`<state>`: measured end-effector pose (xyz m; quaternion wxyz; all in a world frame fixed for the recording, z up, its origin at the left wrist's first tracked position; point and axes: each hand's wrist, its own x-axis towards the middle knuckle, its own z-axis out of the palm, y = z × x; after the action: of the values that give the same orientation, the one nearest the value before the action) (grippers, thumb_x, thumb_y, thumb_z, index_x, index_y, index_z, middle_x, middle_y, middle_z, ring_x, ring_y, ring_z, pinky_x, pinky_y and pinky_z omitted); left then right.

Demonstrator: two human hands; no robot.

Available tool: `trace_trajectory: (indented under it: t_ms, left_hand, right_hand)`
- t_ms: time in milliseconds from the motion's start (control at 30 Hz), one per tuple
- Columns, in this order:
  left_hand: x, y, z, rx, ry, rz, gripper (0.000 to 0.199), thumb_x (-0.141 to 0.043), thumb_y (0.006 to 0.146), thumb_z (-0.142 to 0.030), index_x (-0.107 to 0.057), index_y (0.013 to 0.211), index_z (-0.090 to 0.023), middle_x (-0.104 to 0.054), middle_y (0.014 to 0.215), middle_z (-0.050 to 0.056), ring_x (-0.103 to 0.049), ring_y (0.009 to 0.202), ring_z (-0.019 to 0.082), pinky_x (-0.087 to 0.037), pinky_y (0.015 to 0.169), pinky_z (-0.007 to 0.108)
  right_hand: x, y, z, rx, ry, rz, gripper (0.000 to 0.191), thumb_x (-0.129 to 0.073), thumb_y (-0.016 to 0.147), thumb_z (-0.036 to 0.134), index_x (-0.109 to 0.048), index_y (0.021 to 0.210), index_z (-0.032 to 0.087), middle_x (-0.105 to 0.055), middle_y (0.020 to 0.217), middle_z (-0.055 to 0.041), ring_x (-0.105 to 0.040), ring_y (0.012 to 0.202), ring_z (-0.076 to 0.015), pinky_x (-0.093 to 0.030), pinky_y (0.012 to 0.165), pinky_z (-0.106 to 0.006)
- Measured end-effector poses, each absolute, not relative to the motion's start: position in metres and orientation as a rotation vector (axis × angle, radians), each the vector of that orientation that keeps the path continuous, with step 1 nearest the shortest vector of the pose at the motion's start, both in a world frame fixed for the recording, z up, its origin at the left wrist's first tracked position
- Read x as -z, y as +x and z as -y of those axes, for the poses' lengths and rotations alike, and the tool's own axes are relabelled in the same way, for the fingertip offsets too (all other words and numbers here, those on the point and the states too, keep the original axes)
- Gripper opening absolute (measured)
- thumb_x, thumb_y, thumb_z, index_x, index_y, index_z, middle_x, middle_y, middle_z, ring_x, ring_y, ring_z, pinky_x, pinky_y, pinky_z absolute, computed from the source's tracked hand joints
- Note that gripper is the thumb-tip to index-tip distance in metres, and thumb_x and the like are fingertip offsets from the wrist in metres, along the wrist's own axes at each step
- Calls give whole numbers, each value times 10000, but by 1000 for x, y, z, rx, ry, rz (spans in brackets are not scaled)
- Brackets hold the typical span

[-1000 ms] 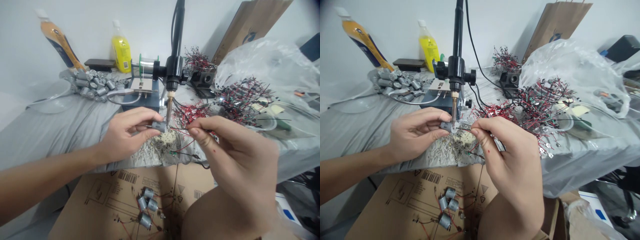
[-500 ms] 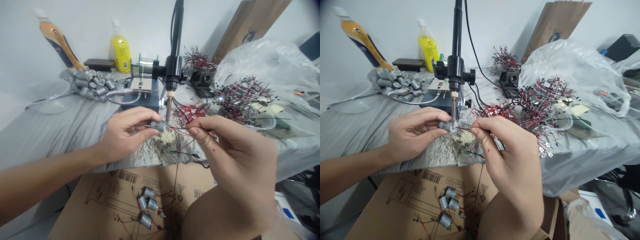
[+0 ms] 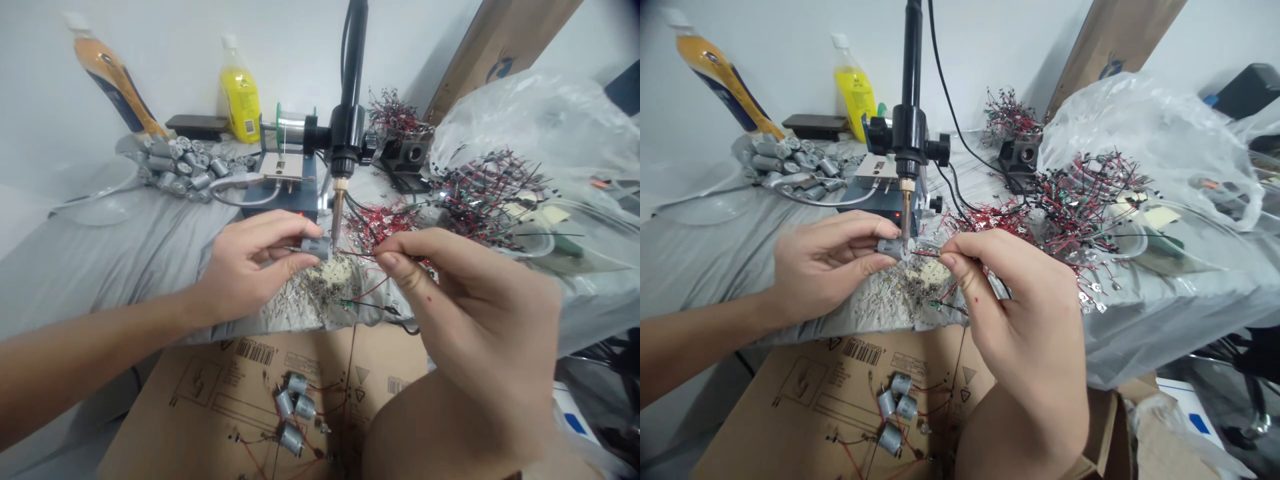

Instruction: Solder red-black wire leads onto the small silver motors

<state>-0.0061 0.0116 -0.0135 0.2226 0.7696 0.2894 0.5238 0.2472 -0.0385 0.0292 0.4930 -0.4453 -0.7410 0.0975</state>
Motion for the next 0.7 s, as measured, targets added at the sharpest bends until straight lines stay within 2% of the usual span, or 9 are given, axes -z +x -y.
trace_trajectory:
  t_ms: [133, 333, 700]
  left_hand:
    - [14, -6, -12, -1432, 2094, -801, 231, -878, 1016, -255, -832, 1241, -276, -799, 1196, 70, -799, 984, 224, -774, 799, 327]
    - [13, -5, -11, -1443, 2097, -819, 208, -878, 1025, -292, -834, 1227, -277, -803, 1175, 68, -804, 961, 234, -766, 751, 337]
    - [14, -6, -11, -1437, 2119, -821, 200, -864, 1046, -309, -822, 1240, -293, -798, 1201, 54, -802, 1018, 242, -760, 780, 360]
  right_hand:
    - [-30, 247, 39, -229, -1077, 1798, 115, -796, 1032, 187, -785, 1006, 298, -824, 947, 39, -725, 817, -149, -551, 720, -303]
    - [-31, 247, 38, -238, -1074, 1802, 118, -793, 1039, 179, -783, 1014, 294, -828, 963, 48, -727, 833, -134, -559, 743, -283]
    - [-31, 247, 39, -233, -1069, 1816, 122, -790, 1038, 168, -771, 1012, 285, -823, 950, 59, -724, 825, -114, -562, 749, -253]
